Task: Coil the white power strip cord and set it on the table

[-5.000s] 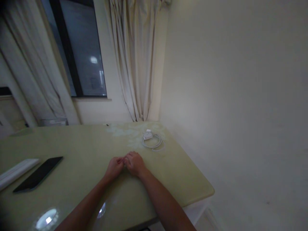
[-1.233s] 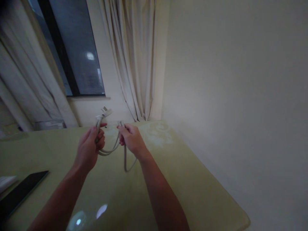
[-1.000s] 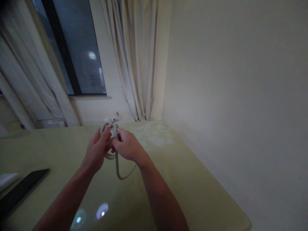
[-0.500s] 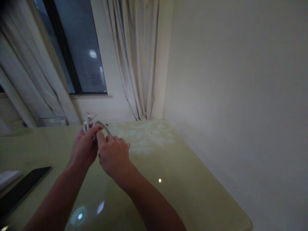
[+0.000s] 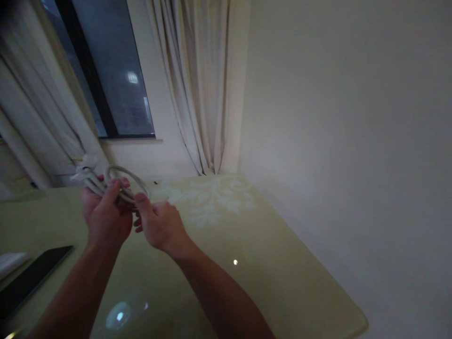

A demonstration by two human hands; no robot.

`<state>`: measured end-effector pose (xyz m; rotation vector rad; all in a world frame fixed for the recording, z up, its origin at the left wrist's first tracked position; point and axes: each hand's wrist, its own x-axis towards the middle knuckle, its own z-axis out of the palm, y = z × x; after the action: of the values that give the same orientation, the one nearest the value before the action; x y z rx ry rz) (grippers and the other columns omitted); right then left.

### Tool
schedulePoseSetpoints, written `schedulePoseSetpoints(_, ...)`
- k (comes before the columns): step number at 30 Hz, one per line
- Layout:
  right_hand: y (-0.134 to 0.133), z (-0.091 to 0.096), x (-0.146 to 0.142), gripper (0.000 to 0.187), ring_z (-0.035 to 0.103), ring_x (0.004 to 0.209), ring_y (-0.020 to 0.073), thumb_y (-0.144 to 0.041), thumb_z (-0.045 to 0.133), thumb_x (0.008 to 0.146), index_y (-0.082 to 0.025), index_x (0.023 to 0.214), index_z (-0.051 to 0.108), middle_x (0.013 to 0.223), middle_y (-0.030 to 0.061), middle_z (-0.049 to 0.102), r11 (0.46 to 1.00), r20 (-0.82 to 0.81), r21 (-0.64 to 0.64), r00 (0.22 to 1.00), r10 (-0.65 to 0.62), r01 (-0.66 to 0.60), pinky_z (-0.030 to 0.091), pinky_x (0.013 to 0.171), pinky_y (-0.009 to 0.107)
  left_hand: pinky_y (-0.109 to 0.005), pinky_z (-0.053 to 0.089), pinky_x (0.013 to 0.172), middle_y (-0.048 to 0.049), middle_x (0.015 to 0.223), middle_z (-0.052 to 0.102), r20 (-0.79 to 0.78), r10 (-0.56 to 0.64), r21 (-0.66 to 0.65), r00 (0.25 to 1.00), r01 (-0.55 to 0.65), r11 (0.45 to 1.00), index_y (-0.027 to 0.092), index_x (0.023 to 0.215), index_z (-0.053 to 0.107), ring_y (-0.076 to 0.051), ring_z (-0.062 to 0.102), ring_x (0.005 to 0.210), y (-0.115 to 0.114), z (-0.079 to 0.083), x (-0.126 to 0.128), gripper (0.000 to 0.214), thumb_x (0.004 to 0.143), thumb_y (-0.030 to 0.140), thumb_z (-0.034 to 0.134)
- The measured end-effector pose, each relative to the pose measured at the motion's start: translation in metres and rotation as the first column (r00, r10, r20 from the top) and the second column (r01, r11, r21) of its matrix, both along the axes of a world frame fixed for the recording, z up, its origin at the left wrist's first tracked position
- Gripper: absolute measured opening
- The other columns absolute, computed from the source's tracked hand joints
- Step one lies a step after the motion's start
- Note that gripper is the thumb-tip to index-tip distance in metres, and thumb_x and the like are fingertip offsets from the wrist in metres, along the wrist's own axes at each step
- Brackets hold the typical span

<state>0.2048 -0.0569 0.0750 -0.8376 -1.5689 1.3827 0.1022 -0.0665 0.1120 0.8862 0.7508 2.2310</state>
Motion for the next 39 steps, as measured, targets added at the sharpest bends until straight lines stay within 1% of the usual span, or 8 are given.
schedulePoseSetpoints(3, 0.012, 0.003, 0.003, 0.077, 0.066, 0.057, 0.0135, -0.079, 0.038, 0.101, -0.015, 0.078, 0.074, 0.074, 0.008, 0.073, 0.944, -0.198, -0.303, 0.978, 0.069, -0.128, 0.039, 0.052, 0.023, -0.021, 0.051, 0.06, 0.0068, 0.08, 0.064, -0.002, 0.031, 0.082, 1.0, -0.031, 0.996, 0.029, 0.102, 0.049, -0.012, 0.058, 0.07, -0.003, 0.001, 0.0, 0.035, 0.085, 0.015, 0.077)
schedulePoseSetpoints(6, 0.02, 0.004, 0.01, 0.063, 0.065, 0.056, 0.0096, -0.06, 0.041, 0.109, -0.013, 0.084, 0.074, 0.076, 0.0057, 0.074, 0.802, -0.396, -0.522, 0.915, 0.074, -0.291, 0.041, 0.052, 0.02, -0.02, 0.05, 0.057, 0.006, 0.082, 0.065, -0.055, 0.022, 0.061, 0.998, -0.018, 0.998, 0.029, 0.103, 0.051, -0.012, 0.057, 0.067, -0.008, 0.004, 0.003, 0.035, 0.085, 0.019, 0.079)
schedulePoseSetpoints(12, 0.024, -0.001, 0.011, 0.048, 0.07, 0.06, 0.0129, -0.052, 0.055, 0.106, -0.011, 0.09, 0.074, 0.074, 0.007, 0.074, 0.659, -0.51, -0.617, 0.856, 0.081, -0.43, 0.048, 0.049, 0.019, -0.018, 0.038, 0.042, 0.0025, 0.083, 0.064, -0.245, -0.075, 0.053, 0.967, 0.091, 0.994, 0.024, 0.097, 0.06, -0.009, 0.05, 0.056, -0.015, 0.006, 0.011, 0.029, 0.084, 0.035, 0.084)
schedulePoseSetpoints(21, 0.029, 0.019, 0.024, 0.029, 0.068, 0.059, 0.0098, -0.021, 0.055, 0.108, -0.016, 0.079, 0.062, 0.068, 0.0011, 0.071, 0.742, -0.685, -0.628, 0.621, -0.382, -0.236, 0.056, 0.056, 0.019, -0.018, 0.027, 0.039, 0.0044, 0.065, 0.056, -0.253, -0.173, 0.065, 0.952, 0.195, 0.979, 0.019, 0.082, 0.068, -0.004, 0.027, 0.044, -0.014, -0.001, 0.012, 0.023, 0.079, 0.032, 0.087)
schedulePoseSetpoints(28, 0.048, -0.006, 0.018, 0.031, 0.055, 0.044, 0.0085, -0.038, 0.067, 0.104, -0.019, 0.082, 0.057, 0.055, -0.0063, 0.055, 0.769, -0.602, -0.615, 0.734, -0.316, -0.173, 0.046, 0.044, 0.017, -0.024, 0.025, 0.042, 0.0094, 0.048, 0.041, -0.206, -0.112, 0.07, 0.972, 0.129, 0.989, 0.023, 0.098, 0.075, -0.007, 0.029, 0.04, -0.018, -0.005, 0.033, 0.019, 0.082, 0.029, 0.083)
schedulePoseSetpoints(32, 0.051, 0.001, 0.024, 0.034, 0.052, 0.048, 0.0077, -0.039, 0.058, 0.109, -0.021, 0.081, 0.051, 0.056, -0.0063, 0.052, 0.743, -0.706, -0.628, 0.568, -0.422, -0.229, 0.051, 0.051, 0.017, -0.022, 0.026, 0.041, 0.0094, 0.042, 0.041, -0.199, -0.171, 0.066, 0.965, 0.187, 0.98, 0.022, 0.098, 0.075, -0.006, 0.025, 0.037, -0.017, -0.002, 0.023, 0.017, 0.081, 0.023, 0.078)
schedulePoseSetpoints(35, 0.053, 0.009, 0.032, 0.032, 0.042, 0.046, 0.0049, -0.031, 0.055, 0.11, -0.022, 0.081, 0.047, 0.057, -0.0091, 0.046, 0.813, -0.805, -0.533, 0.435, -0.403, -0.235, 0.045, 0.049, 0.013, -0.018, 0.031, 0.04, 0.0096, 0.044, 0.044, -0.143, -0.194, 0.02, 0.97, 0.199, 0.98, 0.022, 0.096, 0.075, -0.005, 0.029, 0.039, -0.015, -0.002, 0.015, 0.02, 0.077, 0.024, 0.08)
schedulePoseSetpoints(39, 0.061, 0.002, 0.041, 0.037, 0.026, 0.042, 0.0031, -0.047, 0.07, 0.1, -0.023, 0.083, 0.048, 0.059, -0.0105, 0.043, 0.867, -0.789, -0.482, 0.494, -0.365, -0.129, 0.027, 0.038, 0.012, -0.016, 0.035, 0.038, 0.0078, 0.051, 0.058, -0.143, -0.243, -0.045, 0.959, 0.239, 0.97, 0.02, 0.103, 0.076, -0.005, 0.04, 0.037, -0.012, -0.006, 0.014, 0.036, 0.068, 0.024, 0.087)
